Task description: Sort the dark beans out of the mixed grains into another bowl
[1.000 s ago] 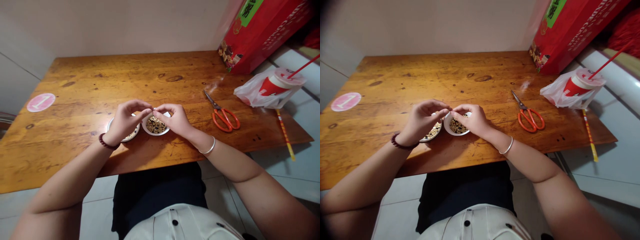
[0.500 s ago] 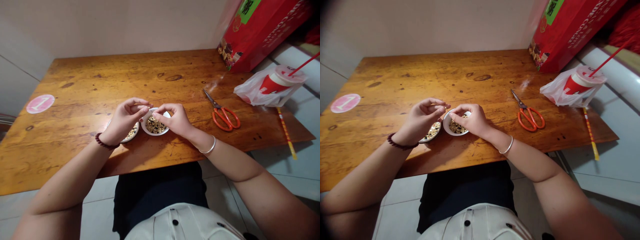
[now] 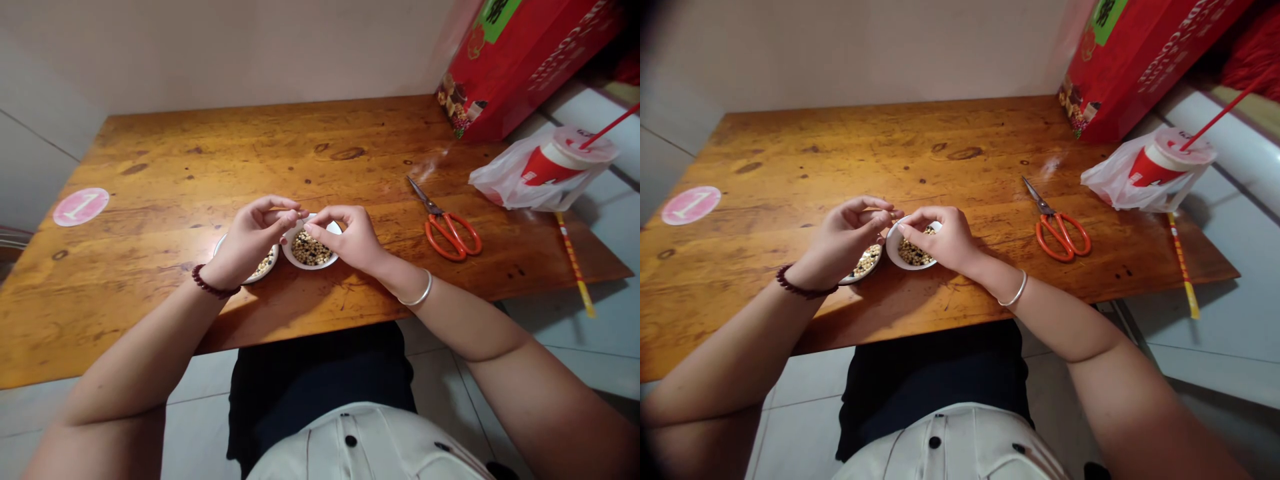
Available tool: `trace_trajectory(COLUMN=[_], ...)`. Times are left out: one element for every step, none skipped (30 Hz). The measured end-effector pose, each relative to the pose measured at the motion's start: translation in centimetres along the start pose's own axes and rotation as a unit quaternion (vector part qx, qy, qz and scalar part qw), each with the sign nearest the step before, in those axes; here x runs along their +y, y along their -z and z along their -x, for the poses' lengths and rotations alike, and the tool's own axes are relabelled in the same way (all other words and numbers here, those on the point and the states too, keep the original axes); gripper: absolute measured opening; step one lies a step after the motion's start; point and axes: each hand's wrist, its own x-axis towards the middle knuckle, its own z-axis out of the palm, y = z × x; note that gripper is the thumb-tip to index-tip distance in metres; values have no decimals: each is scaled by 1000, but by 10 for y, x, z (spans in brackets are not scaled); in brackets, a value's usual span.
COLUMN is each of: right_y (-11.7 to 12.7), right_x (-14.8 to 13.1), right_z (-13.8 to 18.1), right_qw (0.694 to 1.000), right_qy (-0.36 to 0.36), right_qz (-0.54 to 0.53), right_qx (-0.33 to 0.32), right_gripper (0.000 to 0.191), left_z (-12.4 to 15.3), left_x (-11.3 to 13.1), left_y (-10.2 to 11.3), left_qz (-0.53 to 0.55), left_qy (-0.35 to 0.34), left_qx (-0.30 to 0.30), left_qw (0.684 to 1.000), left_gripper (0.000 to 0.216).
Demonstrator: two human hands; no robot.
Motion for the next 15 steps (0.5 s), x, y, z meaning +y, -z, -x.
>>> trace_trajectory(right_y=[0, 0, 0, 0, 0, 0, 0, 0, 0, 0, 0, 0, 0, 0, 0], right_x=[0, 0, 0, 0, 0, 0, 0, 0, 0, 0, 0, 0, 0, 0, -1], right_z=[0, 0, 0, 0, 0, 0, 0, 0, 0, 0, 0, 0, 0, 0, 0], right_qw=[1000, 1000, 1000, 1000, 1000, 1000, 1000, 1000, 1000, 1000, 1000, 1000, 1000, 1000, 1000], right_qy=[0, -1, -2, -3, -3, -3, -4, -5, -6, -6, -6, -5, -5, -5, -5], right_qz=[0, 1, 2, 4, 5, 7, 7, 7, 6, 4, 2, 0, -1, -1, 0], right_qx=[0, 0, 1, 1, 2, 2, 2, 1, 0, 0, 0, 1, 2, 2, 2], right_gripper=[10, 11, 11, 11, 12, 11, 11, 11, 11, 11, 11, 11, 11, 11, 11], left_z=[0, 0, 0, 0, 0, 0, 0, 0, 0, 0, 0, 0, 1, 1, 1], left_x=[0, 0, 0, 0, 0, 1, 1, 1, 2, 2, 3, 3, 3, 4, 4], left_y=[0, 0, 0, 0, 0, 0, 0, 0, 0, -1, -1, -1, -1, -1, -1], left_qz=[-4, -9, -14, -18, -21, -23, -25, -27, -29, -30, -31, -32, -33, -35, -38], left_qy=[0, 0, -1, -2, -2, -2, -2, -2, -1, 1, 3, 4, 5, 4, 3], left_qx=[1, 2, 2, 2, 0, -1, -2, -2, -2, 0, 2, 4, 5, 5, 4], left_qw=[1000, 1000, 1000, 1000, 1000, 1000, 1000, 1000, 1000, 1000, 1000, 999, 999, 999, 999], left_gripper=[34, 34, 35, 35, 35, 34, 34, 34, 33, 33, 33, 33, 33, 34, 34])
